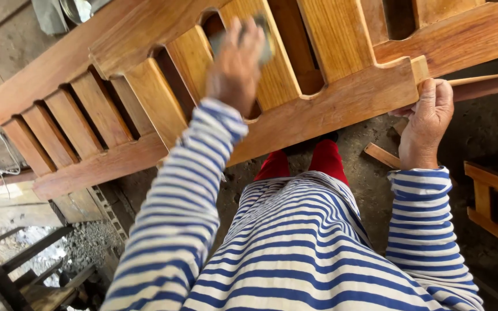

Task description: The person sands the surface of a wooden headboard using a sanding block. They move the block back and forth across the slats and edges of the furniture piece, smoothing the wood.

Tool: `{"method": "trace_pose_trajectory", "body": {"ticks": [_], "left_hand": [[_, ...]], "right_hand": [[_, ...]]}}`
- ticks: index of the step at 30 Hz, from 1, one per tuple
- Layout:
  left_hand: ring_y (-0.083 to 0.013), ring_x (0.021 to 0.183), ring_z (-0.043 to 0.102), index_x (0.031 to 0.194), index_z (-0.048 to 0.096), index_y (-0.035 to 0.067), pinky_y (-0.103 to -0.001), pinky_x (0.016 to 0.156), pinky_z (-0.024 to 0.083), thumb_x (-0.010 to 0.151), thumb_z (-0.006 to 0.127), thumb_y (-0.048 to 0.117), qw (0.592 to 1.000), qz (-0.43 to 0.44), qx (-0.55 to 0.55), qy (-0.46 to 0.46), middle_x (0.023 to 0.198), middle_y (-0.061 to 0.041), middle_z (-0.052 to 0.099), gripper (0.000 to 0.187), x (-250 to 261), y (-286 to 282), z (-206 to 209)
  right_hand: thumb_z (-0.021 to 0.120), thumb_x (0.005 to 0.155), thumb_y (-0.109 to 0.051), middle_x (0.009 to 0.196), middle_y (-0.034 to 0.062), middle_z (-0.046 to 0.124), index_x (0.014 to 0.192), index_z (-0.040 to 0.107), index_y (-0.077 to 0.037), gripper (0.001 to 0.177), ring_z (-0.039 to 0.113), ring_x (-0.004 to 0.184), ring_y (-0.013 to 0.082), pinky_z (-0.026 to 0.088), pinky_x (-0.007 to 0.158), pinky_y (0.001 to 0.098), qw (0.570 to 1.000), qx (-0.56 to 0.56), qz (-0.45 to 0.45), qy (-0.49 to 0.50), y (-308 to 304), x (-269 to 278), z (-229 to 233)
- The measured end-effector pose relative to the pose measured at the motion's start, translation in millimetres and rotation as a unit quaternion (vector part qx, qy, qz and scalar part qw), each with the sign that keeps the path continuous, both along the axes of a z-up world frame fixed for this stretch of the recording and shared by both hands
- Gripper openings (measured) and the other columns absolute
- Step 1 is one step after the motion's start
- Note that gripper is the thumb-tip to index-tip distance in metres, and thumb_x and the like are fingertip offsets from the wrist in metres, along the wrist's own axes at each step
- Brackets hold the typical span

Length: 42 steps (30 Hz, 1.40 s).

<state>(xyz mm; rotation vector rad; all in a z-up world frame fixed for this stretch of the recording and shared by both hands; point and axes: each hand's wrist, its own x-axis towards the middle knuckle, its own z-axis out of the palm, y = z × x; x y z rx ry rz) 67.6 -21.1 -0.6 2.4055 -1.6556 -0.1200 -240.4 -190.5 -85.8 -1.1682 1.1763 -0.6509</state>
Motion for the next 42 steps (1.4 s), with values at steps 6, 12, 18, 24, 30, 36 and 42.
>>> {"method": "trace_pose_trajectory", "body": {"ticks": [6,12,18,24,30,36,42], "left_hand": [[-0.0480,0.148,0.038,0.147,0.047,-0.002,-0.063,0.122,0.038,0.099,0.063,-0.010,0.983,-0.090,-0.040,0.158,0.152,-0.022,0.050,0.051,-91.3,66.1,-8.3],[-0.0392,0.149,0.035,0.148,0.047,-0.001,-0.048,0.127,0.034,0.098,0.063,-0.013,0.996,0.048,-0.036,0.059,0.155,-0.019,0.044,0.053,17.4,-6.2,-31.8],[-0.0483,0.149,0.035,0.149,0.046,-0.004,-0.059,0.127,0.031,0.091,0.048,-0.018,0.989,-0.035,-0.059,0.132,0.156,-0.023,0.044,0.060,-68.5,42.9,-19.3],[-0.0525,0.144,0.044,0.148,0.043,-0.006,-0.066,0.122,0.036,0.091,0.053,-0.020,0.982,-0.079,-0.102,0.138,0.152,-0.028,0.046,0.059,-60.5,37.2,-29.8],[-0.0356,0.151,0.030,0.150,0.042,-0.001,-0.048,0.129,0.027,0.110,0.054,0.003,0.991,0.105,-0.045,0.070,0.155,-0.019,0.048,0.041,15.0,-29.7,-28.0],[-0.0401,0.152,0.034,0.149,0.047,0.002,-0.055,0.127,0.034,0.105,0.058,0.001,0.991,-0.003,-0.036,0.127,0.157,-0.015,0.046,0.045,-104.1,58.4,-11.6],[-0.0412,0.149,0.036,0.149,0.045,-0.001,-0.042,0.121,0.049,0.106,0.047,-0.008,0.991,0.099,-0.068,0.060,0.156,-0.022,0.040,0.043,-4.3,-10.1,-25.7]], "right_hand": [[0.047,0.114,-0.040,0.082,-0.0017,0.044,0.099,0.046,-0.018,0.027,0.050,0.067,0.0086,0.056,0.056,0.0257,1.000,-0.005,-0.008,-0.001,2.1,1.1,-2.8],[0.045,0.113,-0.040,0.084,-0.0038,0.045,0.098,0.044,-0.020,0.024,0.052,0.069,0.0088,0.054,0.056,0.0270,1.000,0.002,-0.010,0.017,1.7,1.9,-3.1],[0.045,0.113,-0.041,0.082,-0.0030,0.045,0.098,0.044,-0.019,0.027,0.053,0.068,0.0098,0.056,0.057,0.0257,1.000,0.005,-0.002,0.003,2.5,6.2,7.6],[0.046,0.113,-0.041,0.086,-0.0024,0.045,0.099,0.045,-0.017,0.029,0.053,0.072,0.0100,0.055,0.055,0.0265,1.000,-0.020,0.019,-0.007,1.0,3.0,5.6],[0.046,0.113,-0.037,0.087,-0.0015,0.043,0.097,0.044,-0.017,0.025,0.052,0.071,0.0113,0.057,0.055,0.0286,1.000,-0.023,0.015,-0.002,-2.7,0.0,-5.4],[0.045,0.114,-0.035,0.085,0.0010,0.046,0.098,0.045,-0.014,0.027,0.053,0.067,0.0126,0.056,0.055,0.0283,0.998,-0.051,0.029,-0.001,-2.1,-1.0,-3.8],[0.043,0.114,-0.034,0.087,-0.0005,0.043,0.097,0.044,-0.014,0.026,0.049,0.071,0.0103,0.055,0.053,0.0277,0.997,-0.056,0.044,-0.015,-3.8,-2.9,-3.7]]}}
